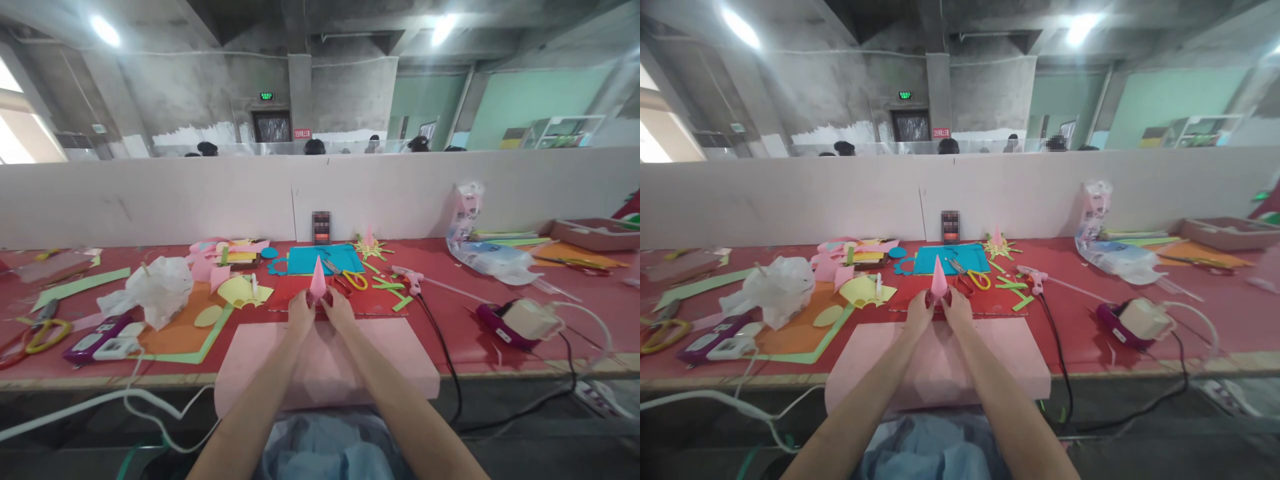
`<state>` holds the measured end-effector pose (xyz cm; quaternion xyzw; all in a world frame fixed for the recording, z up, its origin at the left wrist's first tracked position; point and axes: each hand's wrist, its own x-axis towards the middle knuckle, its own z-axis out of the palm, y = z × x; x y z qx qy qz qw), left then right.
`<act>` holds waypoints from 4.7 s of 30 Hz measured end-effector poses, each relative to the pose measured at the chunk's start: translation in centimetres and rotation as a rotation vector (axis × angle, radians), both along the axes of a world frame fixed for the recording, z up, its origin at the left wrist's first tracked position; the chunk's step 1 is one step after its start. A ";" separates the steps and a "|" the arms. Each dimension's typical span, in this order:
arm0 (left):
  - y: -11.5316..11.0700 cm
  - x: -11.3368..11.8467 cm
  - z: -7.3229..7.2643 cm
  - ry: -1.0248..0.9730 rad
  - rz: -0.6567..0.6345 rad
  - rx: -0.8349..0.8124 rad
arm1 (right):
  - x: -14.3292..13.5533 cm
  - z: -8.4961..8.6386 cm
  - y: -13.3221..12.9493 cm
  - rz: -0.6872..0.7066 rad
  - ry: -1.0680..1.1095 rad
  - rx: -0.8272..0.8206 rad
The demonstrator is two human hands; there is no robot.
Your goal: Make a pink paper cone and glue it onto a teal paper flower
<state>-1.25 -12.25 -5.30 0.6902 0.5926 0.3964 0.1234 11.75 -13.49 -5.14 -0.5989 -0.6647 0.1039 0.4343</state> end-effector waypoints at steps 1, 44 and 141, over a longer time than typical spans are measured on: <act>0.0 0.0 0.1 -0.011 0.008 0.001 | 0.0 0.1 -0.1 -0.014 0.027 0.001; 8.9 -2.8 2.8 0.461 0.215 -0.327 | -0.1 0.3 -0.9 -0.199 -0.045 0.031; 1.0 -2.7 1.6 -0.119 -0.251 -0.012 | 0.8 0.1 0.1 -0.194 0.210 0.046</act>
